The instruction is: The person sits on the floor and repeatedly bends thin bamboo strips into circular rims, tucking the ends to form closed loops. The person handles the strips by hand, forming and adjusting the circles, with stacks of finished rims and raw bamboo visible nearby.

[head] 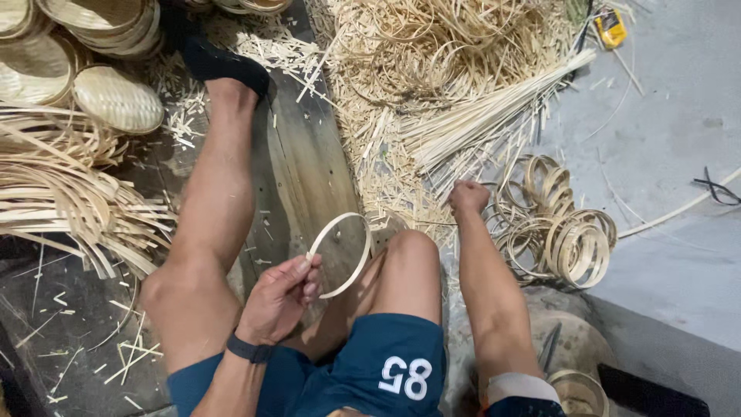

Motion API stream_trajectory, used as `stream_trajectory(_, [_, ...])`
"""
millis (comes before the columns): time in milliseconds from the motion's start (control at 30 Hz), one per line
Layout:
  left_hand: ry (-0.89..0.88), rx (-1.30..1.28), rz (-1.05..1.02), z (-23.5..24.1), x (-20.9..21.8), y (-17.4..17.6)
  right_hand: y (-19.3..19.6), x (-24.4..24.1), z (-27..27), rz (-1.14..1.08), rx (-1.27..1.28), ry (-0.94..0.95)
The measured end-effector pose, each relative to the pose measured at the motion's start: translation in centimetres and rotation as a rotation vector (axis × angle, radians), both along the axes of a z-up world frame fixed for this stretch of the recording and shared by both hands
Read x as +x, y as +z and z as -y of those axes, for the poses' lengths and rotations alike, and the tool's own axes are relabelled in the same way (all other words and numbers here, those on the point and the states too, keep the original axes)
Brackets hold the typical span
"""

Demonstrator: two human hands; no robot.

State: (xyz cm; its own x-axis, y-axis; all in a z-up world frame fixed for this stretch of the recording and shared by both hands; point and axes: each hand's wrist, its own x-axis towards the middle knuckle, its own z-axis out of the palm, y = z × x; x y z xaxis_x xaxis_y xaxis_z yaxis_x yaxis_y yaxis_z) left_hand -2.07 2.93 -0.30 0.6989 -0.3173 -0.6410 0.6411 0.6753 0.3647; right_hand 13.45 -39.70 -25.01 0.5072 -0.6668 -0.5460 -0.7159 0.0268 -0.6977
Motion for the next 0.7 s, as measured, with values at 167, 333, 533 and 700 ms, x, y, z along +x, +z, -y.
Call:
stream_trajectory(167, [0.033,0.019,0.074,-0.1,-0.9,0.3,9.1,-5.5,-3.0,0.344,0.07,0.072])
stream_trajectory(333, [0.032,0.269,0.261,-0.2,-2.6,1.9,22.8,-15.1,-10.4,0.536,0.004,0.591])
stream_trajectory(533, [-0.015,0.636,0.662,-0.2,-4.7,4.8,34.6,-19.4,-17.4,0.896,0.012,0.831])
stream_trajectory(700, [-0.039,0.737,0.754,-0.4,-6.9,6.4,37.8,-21.5,-21.2,0.97,-0.213,1.008])
